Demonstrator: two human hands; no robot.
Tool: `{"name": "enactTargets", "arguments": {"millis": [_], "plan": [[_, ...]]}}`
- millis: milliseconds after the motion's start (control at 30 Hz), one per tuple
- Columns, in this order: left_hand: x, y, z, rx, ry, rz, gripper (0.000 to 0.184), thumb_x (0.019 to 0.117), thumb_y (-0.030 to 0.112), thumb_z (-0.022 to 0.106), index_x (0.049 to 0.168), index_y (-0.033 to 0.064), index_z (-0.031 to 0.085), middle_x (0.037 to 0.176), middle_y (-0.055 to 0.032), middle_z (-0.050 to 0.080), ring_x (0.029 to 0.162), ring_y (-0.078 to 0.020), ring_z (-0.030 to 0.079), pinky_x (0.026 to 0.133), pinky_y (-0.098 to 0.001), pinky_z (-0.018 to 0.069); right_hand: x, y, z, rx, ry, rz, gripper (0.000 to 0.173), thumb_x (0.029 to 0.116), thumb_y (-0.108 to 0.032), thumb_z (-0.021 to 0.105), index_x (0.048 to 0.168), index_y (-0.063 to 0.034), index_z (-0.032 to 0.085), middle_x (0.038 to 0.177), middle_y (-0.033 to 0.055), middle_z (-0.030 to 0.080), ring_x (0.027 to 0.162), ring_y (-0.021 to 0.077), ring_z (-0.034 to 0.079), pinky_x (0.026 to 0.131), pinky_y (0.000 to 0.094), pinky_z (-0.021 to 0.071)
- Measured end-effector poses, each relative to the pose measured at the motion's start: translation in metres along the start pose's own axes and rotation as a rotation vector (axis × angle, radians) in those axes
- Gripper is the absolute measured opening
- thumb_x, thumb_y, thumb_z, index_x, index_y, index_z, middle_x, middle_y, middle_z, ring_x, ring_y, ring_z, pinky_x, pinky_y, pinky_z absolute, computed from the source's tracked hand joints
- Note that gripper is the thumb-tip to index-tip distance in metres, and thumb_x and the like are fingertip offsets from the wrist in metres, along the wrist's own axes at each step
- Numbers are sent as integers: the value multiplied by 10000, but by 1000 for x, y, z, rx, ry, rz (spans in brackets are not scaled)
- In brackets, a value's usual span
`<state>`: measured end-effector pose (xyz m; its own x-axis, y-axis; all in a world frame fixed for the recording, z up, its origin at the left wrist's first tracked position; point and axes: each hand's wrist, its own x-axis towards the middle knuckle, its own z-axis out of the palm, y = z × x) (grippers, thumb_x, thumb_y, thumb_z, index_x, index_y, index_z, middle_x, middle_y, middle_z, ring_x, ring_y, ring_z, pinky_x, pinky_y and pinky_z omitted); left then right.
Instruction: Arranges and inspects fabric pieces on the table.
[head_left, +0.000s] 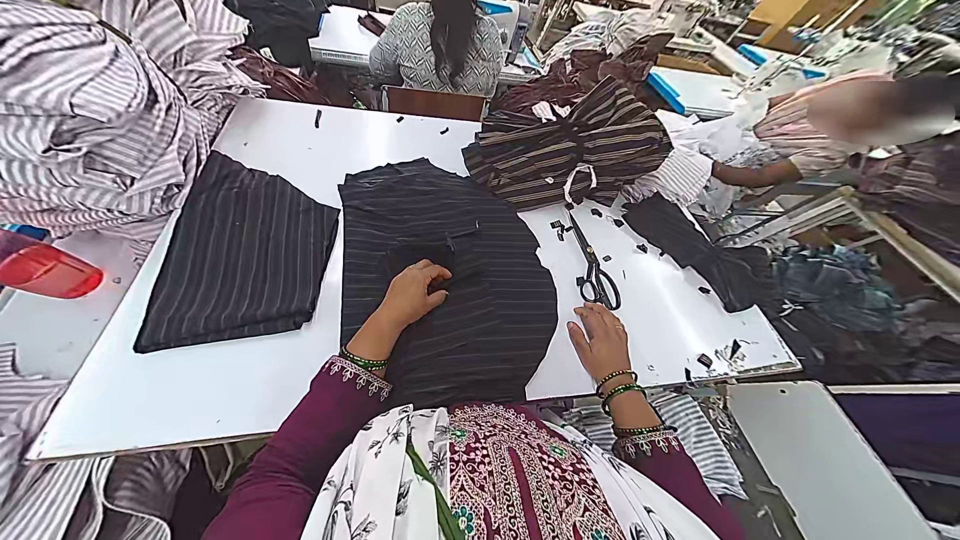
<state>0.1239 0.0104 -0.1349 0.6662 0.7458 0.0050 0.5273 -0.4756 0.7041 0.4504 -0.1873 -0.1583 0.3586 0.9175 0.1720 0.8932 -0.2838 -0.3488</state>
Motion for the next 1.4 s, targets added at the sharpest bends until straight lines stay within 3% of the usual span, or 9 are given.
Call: {"name": "enactTargets", "arguments": {"millis": [300, 500, 633, 833, 933, 1100, 1200, 1300, 1400], "plan": [[-9, 9, 4, 183, -151, 122, 402, 1051, 232, 518, 1434, 141, 603, 1478, -169, 533, 1394, -392, 449, 1078, -603, 361, 0, -6, -4, 3, 4, 95, 392, 1024, -231, 564, 1275, 58, 649, 1418, 287, 557, 1366, 458, 492, 1151, 598, 345], [-34, 13, -15, 249, -332, 1, 860, 1023, 397, 601, 1645, 51, 117, 1706, -171, 168, 1589, -337, 108, 1238, -628, 26, -3, -7, -4, 37, 72, 143, 337, 1017, -163, 566, 1211, 96, 659, 1370, 307, 584, 1338, 448, 523, 1134, 563, 384], [-62, -3, -36, 344, -402, -82, 749, 1047, 450, 525, 1652, 158, 195, 1732, -95, 92, 1593, -362, -6, 1167, -741, -55, -4, -9, -4, 29, 101, 174, 305, 1017, -140, 569, 1186, 93, 670, 1350, 298, 600, 1322, 437, 540, 1128, 550, 392], [-93, -46, -21, 62, 72, 119, 396, 977, 247, 609, 1306, 30, 649, 1513, -231, 499, 1475, -431, 372, 1197, -640, 209, -3, -19, -4, 16, 127, 231, 283, 1022, -113, 564, 1167, 106, 669, 1304, 304, 620, 1278, 430, 570, 1109, 531, 414], [-92, -48, -18, 13, 158, 90, 516, 975, 301, 633, 1382, -10, 571, 1499, -237, 498, 1422, -417, 440, 1174, -591, 299, -3, -24, -6, 9, 121, 286, 290, 1033, -120, 556, 1190, 99, 662, 1307, 301, 615, 1275, 421, 570, 1111, 520, 414], [-83, -46, -25, -460, 302, -60, 762, 952, 255, 670, 1548, -57, 313, 1645, -283, 230, 1510, -348, 320, 1210, -438, 321, -1, -25, -7, 3, 111, 300, 310, 1039, -143, 555, 1200, 104, 653, 1275, 319, 621, 1241, 448, 582, 1097, 555, 420], [-64, -29, -49, -786, 299, -262, 914, 962, 132, 702, 1621, 55, 73, 1660, -252, 177, 1304, -263, 589, 1017, -358, 541, 1, -23, -6, 5, 121, 316, 296, 1041, -136, 559, 1200, 94, 658, 1283, 309, 619, 1247, 442, 579, 1100, 545, 420], [-35, -38, -59, -609, 148, -376, 1047, 950, 215, 742, 1634, 96, -42, 1469, -241, 514, 1048, -276, 695, 887, -417, 574, 0, -22, -6, 14, 134, 322, 283, 1035, -128, 569, 1190, 88, 666, 1277, 299, 625, 1245, 435, 580, 1102, 539, 419], [-18, -46, -67, -298, 5, -371, 694, 1001, 261, 670, 1555, 8, 338, 1144, -185, 672, 862, -251, 663, 820, -423, 549, 2, -22, -5, 16, 147, 327, 270, 1029, -119, 579, 1181, 84, 671, 1265, 293, 633, 1237, 427, 587, 1101, 535, 422]]}}
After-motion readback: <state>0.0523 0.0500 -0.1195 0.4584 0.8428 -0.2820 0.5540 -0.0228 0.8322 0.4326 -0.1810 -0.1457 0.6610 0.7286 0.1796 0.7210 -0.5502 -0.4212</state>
